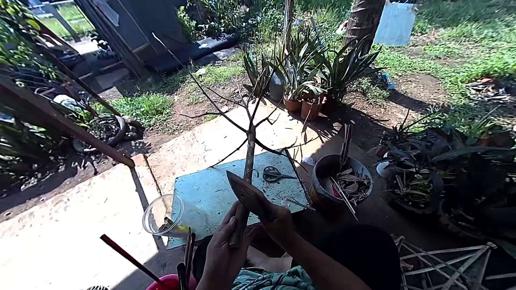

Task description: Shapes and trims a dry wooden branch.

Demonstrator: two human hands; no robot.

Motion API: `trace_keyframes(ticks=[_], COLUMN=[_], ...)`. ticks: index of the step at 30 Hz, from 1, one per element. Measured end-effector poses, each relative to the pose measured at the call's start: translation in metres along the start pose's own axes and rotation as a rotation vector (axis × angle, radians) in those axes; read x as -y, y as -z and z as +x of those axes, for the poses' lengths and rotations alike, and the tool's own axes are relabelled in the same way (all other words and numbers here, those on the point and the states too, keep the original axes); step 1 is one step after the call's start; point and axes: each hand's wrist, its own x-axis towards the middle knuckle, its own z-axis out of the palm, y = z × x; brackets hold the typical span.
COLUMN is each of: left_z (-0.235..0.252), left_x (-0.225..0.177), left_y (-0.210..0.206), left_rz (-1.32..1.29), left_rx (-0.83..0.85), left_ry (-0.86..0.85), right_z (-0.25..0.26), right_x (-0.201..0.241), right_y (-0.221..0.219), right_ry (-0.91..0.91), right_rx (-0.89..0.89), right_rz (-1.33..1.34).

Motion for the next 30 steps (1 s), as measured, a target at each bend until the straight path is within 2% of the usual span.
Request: trace_keyframes(ticks=[2, 4, 7, 9, 12, 14, 17, 19, 21, 24, 25, 26, 29, 30], left_z=[-0.003, -0.007, -0.013, -0.009, -0.004, -0.005, -0.002, -0.003, -0.005, -0.005, -0.004, -0.003, -0.002, -0.002], left_x=[0.003, 0.004, 0.000, 0.001, 0.004, 0.009, 0.009, 0.009, 0.011, 0.022, 0.027, 0.034, 0.062, 0.073], left_y=[-0.001, -0.003, 0.006, 0.001, 0.007, 0.006, 0.012, 0.011, 0.010, 0.015, 0.016, 0.016, 0.018, 0.026], left_rz=[-0.018, -0.091, -0.076, -0.091, -0.005, 0.002, -0.051, -0.124, -0.155, -0.208, -0.267, -0.315, -0.302, -0.325], left_rx=[0.006, -0.006, 0.083, -0.021, 0.001, -0.006, 0.023, 0.028, 0.038, 0.100, 0.101, 0.088, 0.021, 0.065], left_ry=[-0.008, -0.050, -0.068, -0.050, 0.054, 0.079, 0.043, -0.010, -0.005, 0.094, 0.131, 0.166, 0.221, 0.210], right_z=[-0.002, -0.014, -0.025, -0.014, 0.021, 0.030, 0.007, -0.008, -0.004, 0.031, 0.044, 0.054, 0.058, 0.053], right_x=[0.006, 0.017, 0.025, 0.012, -0.023, -0.037, -0.023, -0.011, -0.011, -0.012, -0.011, -0.006, 0.040, 0.058], right_y=[0.003, 0.004, 0.000, -0.002, -0.002, -0.001, 0.003, 0.009, 0.021, 0.059, 0.073, 0.086, 0.115, 0.119], right_ry=[0.020, 0.143, 0.287, 0.181, -0.153, -0.228, -0.024, 0.188, 0.240, -0.004, -0.031, 0.012, 0.313, 0.402], right_rx=[0.003, 0.023, 0.018, 0.008, -0.015, -0.028, 0.050, 0.097, 0.110, 0.252, 0.320, 0.395, 0.715, 0.812], right_rz=[-0.017, 0.007, -0.013, -0.001, 0.001, 0.019, 0.116, 0.050, -0.092, -0.351, -0.441, -0.518, -0.618, -0.645])
